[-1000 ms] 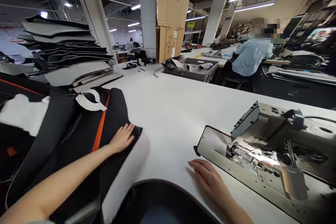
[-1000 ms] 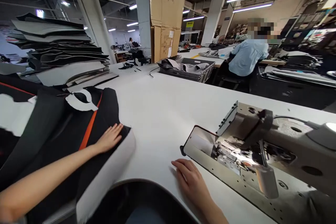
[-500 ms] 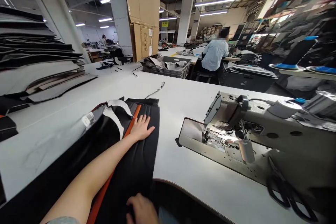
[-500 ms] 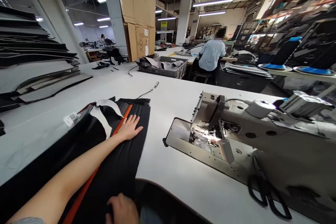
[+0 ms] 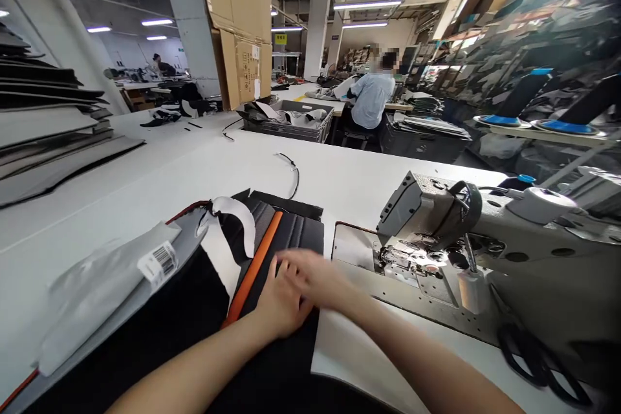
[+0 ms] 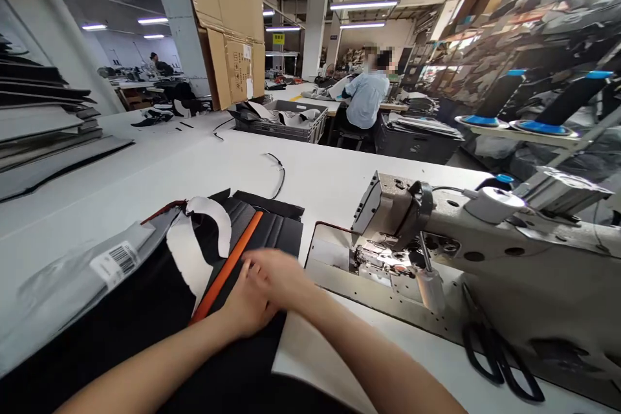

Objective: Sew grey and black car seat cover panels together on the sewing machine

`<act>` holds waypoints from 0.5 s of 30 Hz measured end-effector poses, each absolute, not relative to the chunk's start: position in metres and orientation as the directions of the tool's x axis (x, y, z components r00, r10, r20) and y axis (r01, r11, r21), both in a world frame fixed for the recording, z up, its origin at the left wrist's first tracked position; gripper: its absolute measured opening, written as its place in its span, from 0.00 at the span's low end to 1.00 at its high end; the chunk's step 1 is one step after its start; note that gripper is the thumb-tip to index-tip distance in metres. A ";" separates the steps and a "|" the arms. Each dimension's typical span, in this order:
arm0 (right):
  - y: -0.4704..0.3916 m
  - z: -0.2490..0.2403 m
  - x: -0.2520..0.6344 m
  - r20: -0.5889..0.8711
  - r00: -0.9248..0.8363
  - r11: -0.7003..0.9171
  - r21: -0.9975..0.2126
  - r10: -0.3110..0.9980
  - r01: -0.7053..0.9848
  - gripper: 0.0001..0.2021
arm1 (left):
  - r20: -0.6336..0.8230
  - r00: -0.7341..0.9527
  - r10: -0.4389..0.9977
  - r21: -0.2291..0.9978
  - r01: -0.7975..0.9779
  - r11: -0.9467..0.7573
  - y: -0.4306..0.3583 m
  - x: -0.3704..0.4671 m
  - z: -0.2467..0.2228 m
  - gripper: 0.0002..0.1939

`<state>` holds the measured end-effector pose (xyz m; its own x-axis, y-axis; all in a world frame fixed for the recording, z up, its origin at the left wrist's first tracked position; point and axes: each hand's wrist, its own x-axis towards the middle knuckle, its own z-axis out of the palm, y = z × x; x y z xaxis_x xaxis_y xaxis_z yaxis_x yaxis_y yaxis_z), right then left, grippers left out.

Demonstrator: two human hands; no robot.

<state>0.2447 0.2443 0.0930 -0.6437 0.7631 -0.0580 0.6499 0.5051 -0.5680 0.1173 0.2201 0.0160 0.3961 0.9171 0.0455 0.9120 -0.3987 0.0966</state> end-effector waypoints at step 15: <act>0.349 0.034 0.243 0.256 -0.274 0.356 -0.371 0.927 0.857 0.20 | 0.215 0.488 0.846 -0.080 0.872 -0.483 0.251 0.097 0.011 0.28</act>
<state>0.2425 0.3493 0.0338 -0.2740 0.9270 0.2563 0.8574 0.3561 -0.3714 0.0971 0.2508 0.0107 0.4881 0.8459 0.2152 0.8721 -0.4829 -0.0797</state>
